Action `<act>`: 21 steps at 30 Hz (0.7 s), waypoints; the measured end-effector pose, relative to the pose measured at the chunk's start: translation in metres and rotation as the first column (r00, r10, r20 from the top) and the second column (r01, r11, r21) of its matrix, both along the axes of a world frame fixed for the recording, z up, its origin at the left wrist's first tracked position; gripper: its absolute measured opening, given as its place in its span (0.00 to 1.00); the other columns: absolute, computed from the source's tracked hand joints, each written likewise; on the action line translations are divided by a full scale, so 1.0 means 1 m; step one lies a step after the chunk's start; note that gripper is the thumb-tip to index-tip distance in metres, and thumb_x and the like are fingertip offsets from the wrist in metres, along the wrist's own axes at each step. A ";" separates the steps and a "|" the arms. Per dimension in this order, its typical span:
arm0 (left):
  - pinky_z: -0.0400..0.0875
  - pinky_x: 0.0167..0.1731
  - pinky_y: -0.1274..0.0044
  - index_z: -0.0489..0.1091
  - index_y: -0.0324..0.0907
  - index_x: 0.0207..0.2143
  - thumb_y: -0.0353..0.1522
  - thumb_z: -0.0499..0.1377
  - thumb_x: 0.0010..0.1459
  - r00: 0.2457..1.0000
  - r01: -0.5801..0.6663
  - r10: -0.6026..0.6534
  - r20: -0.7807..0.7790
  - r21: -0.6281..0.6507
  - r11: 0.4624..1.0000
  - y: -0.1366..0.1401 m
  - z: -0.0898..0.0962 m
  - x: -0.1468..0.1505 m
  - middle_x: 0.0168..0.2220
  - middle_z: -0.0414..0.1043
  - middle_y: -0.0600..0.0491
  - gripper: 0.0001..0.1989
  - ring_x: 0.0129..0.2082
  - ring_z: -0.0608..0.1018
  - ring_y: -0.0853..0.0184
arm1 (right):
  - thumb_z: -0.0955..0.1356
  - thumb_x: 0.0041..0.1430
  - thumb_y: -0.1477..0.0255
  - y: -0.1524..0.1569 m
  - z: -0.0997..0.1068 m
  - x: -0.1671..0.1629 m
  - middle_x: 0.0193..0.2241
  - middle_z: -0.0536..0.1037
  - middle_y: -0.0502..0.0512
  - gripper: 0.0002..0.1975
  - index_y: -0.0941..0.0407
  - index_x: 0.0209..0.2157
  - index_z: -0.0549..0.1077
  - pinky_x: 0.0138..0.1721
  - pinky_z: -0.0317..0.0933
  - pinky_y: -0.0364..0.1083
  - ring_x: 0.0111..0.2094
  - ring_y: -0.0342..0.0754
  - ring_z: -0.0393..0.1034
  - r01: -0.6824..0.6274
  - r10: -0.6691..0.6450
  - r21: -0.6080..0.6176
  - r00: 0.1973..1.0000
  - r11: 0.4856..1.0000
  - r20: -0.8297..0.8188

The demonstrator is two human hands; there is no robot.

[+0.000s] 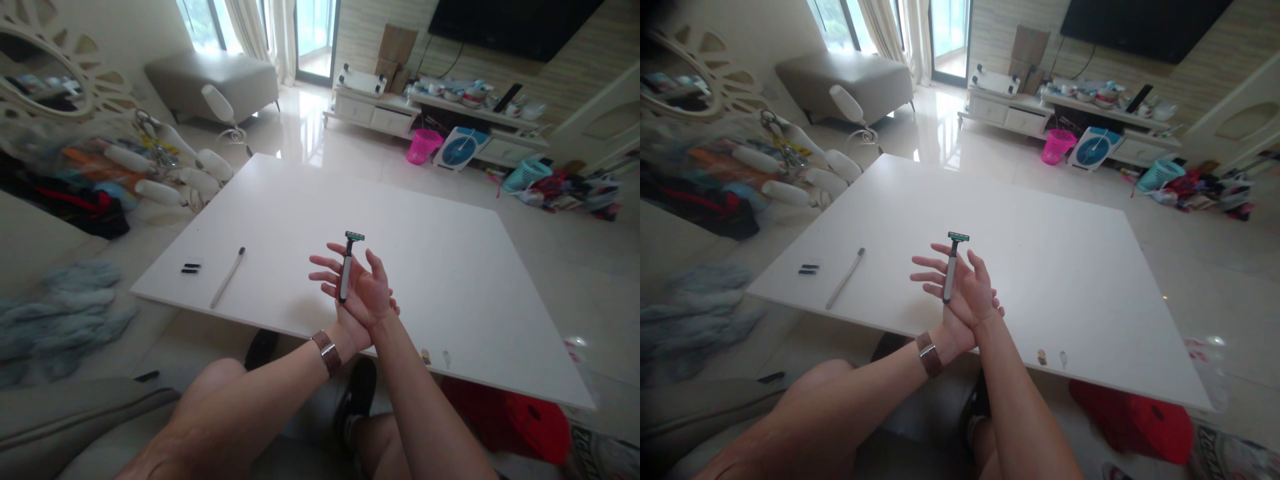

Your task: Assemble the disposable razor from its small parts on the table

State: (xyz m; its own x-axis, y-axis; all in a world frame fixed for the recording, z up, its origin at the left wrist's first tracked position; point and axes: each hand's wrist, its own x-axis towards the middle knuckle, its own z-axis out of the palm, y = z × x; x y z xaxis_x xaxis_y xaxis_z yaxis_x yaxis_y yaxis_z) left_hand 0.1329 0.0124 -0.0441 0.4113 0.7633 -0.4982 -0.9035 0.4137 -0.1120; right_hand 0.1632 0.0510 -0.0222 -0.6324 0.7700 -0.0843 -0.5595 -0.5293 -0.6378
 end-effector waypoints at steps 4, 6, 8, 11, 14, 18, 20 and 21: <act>0.73 0.34 0.68 0.71 0.36 0.28 0.36 0.56 0.57 1.000 -0.001 0.001 0.004 0.014 1.000 0.000 -0.001 0.000 0.29 0.73 0.45 0.11 0.26 0.75 0.61 | 0.59 0.64 0.51 0.000 0.000 0.000 0.52 0.77 0.64 0.27 0.55 0.54 0.68 0.38 0.72 0.48 0.46 0.55 0.77 0.003 -0.003 0.004 1.000 1.000 0.002; 0.73 0.34 0.68 0.71 0.37 0.28 0.35 0.57 0.57 1.000 -0.002 0.003 -0.002 0.015 1.000 0.000 -0.001 0.001 0.28 0.73 0.45 0.10 0.26 0.75 0.61 | 0.59 0.65 0.51 -0.001 0.000 0.000 0.52 0.77 0.64 0.27 0.55 0.54 0.68 0.39 0.72 0.48 0.46 0.55 0.77 0.004 -0.004 0.005 1.000 1.000 0.004; 0.73 0.34 0.68 0.70 0.37 0.27 0.34 0.57 0.56 1.000 -0.006 0.007 -0.012 0.018 1.000 0.000 -0.001 0.001 0.28 0.73 0.45 0.10 0.26 0.75 0.61 | 0.59 0.65 0.51 -0.001 0.000 0.001 0.53 0.77 0.64 0.27 0.55 0.54 0.68 0.39 0.72 0.48 0.47 0.55 0.77 0.001 -0.001 0.005 1.000 1.000 0.000; 0.72 0.34 0.69 0.70 0.37 0.27 0.34 0.57 0.56 1.000 -0.005 0.005 -0.011 0.016 1.000 0.000 0.000 0.001 0.28 0.73 0.45 0.09 0.26 0.75 0.61 | 0.59 0.65 0.51 -0.001 -0.001 0.000 0.52 0.77 0.64 0.27 0.56 0.54 0.68 0.39 0.72 0.48 0.46 0.55 0.77 0.004 -0.004 0.004 1.000 1.000 -0.006; 0.72 0.34 0.69 0.70 0.37 0.27 0.33 0.57 0.56 1.000 0.002 -0.002 -0.008 0.005 1.000 0.000 0.000 0.001 0.28 0.73 0.45 0.08 0.26 0.75 0.61 | 0.59 0.64 0.51 0.000 -0.001 0.000 0.52 0.77 0.64 0.27 0.56 0.54 0.68 0.39 0.72 0.48 0.46 0.55 0.77 0.004 -0.004 0.003 1.000 1.000 -0.003; 0.72 0.34 0.68 0.69 0.38 0.27 0.34 0.56 0.55 1.000 0.002 -0.002 -0.006 -0.008 1.000 0.001 -0.001 0.000 0.27 0.73 0.45 0.09 0.26 0.75 0.61 | 0.60 0.63 0.50 0.001 -0.001 0.000 0.52 0.77 0.64 0.28 0.55 0.54 0.67 0.38 0.71 0.48 0.46 0.55 0.77 -0.005 0.005 0.002 1.000 1.000 -0.008; 0.72 0.33 0.67 0.69 0.38 0.27 0.34 0.55 0.55 1.000 0.002 -0.002 -0.004 -0.016 1.000 0.001 -0.001 0.000 0.27 0.73 0.45 0.09 0.25 0.74 0.60 | 0.60 0.63 0.50 0.000 -0.001 0.000 0.52 0.77 0.64 0.28 0.55 0.54 0.68 0.38 0.71 0.48 0.46 0.55 0.77 -0.001 0.001 -0.002 1.000 1.000 -0.001; 0.72 0.33 0.67 0.69 0.38 0.27 0.34 0.55 0.55 1.000 0.003 -0.003 -0.004 -0.018 1.000 0.001 -0.001 0.000 0.27 0.73 0.44 0.09 0.25 0.74 0.60 | 0.60 0.63 0.50 0.000 -0.001 0.000 0.52 0.77 0.63 0.28 0.55 0.54 0.68 0.38 0.71 0.48 0.46 0.55 0.77 0.001 -0.001 -0.001 1.000 1.000 0.001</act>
State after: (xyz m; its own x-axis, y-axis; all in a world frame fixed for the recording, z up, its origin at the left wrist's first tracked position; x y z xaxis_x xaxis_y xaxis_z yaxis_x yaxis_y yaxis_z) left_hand 0.1331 0.0130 -0.0447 0.4112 0.7530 -0.5137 -0.9028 0.4141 -0.1157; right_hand 0.1632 0.0512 -0.0228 -0.6315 0.7706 -0.0859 -0.5593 -0.5294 -0.6378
